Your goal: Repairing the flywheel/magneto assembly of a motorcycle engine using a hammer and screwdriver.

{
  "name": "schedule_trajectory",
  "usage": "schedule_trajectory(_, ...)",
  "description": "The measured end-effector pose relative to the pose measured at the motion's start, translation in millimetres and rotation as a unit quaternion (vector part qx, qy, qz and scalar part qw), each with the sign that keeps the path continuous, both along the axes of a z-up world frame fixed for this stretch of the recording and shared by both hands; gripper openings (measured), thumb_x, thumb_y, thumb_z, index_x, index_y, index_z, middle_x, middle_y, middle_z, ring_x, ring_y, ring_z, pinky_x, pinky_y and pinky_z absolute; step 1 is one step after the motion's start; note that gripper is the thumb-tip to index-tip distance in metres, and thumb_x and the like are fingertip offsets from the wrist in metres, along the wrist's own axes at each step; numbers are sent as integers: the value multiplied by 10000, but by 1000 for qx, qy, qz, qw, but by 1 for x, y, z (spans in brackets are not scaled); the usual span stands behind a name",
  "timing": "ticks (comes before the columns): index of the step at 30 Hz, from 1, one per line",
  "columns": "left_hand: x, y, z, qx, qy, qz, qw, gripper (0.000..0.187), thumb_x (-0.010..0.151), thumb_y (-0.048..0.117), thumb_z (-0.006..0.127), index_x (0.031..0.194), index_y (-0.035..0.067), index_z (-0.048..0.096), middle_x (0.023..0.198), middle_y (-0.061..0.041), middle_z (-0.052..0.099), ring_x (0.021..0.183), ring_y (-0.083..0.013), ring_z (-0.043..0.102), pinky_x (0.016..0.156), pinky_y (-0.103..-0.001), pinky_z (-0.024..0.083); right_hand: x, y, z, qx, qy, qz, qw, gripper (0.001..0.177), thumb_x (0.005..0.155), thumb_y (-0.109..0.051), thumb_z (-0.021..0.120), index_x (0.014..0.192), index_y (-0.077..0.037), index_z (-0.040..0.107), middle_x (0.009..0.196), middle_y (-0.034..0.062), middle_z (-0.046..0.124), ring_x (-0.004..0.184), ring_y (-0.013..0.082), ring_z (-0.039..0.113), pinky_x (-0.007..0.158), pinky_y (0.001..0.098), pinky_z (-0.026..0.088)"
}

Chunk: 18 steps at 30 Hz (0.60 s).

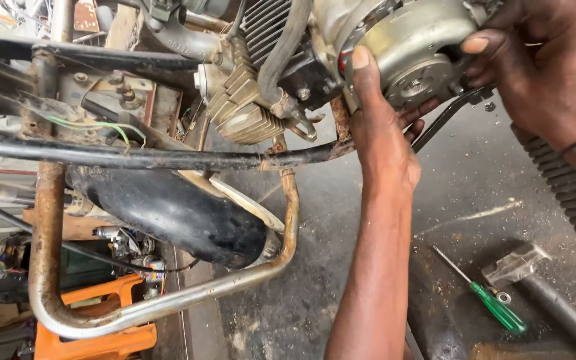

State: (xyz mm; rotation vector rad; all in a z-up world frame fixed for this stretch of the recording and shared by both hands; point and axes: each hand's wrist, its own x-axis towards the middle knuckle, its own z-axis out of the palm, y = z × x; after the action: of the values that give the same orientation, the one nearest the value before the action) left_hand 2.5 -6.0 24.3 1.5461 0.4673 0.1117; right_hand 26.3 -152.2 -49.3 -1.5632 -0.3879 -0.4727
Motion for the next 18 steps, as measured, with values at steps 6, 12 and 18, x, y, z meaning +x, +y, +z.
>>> schedule_trajectory(6, 4, -8, 6, 2, 7, 17, 1000, 1005, 830, 830, 471, 1377, -13, 498, 1037, -154, 641, 808, -168, 686, 616, -305, 479, -4, 0, 30, -38, 55, -34, 997, 61, 1111, 81, 599, 1052, 66, 598, 862, 181, 663, 759, 222, 690, 639, 320, 590)
schedule_trajectory(12, 5, 0, -1, 5, -3, 12, 1000, 1041, 805, 850, 458, 1406, 0, 456, 1030, -161, 602, 819, -171, 686, 620, -318, 482, -13, -8, 54, -71, 0, -54, 996, 46, 1096, 118, 613, 1100, 78, 636, 886, 181, 680, 771, 224, 707, 628, 325, 590)
schedule_trajectory(18, 2, 1, 0, -17, 0, 2, 1000, 1037, 823, 860, 461, 1410, 5, 454, 1031, -169, 623, 751, -210, 701, 609, -301, 451, -11, -6, 30, -132, -71, -99, 984, 59, 1117, 110, 644, 1064, 93, 664, 832, 173, 681, 764, 227, 719, 653, 327, 589)
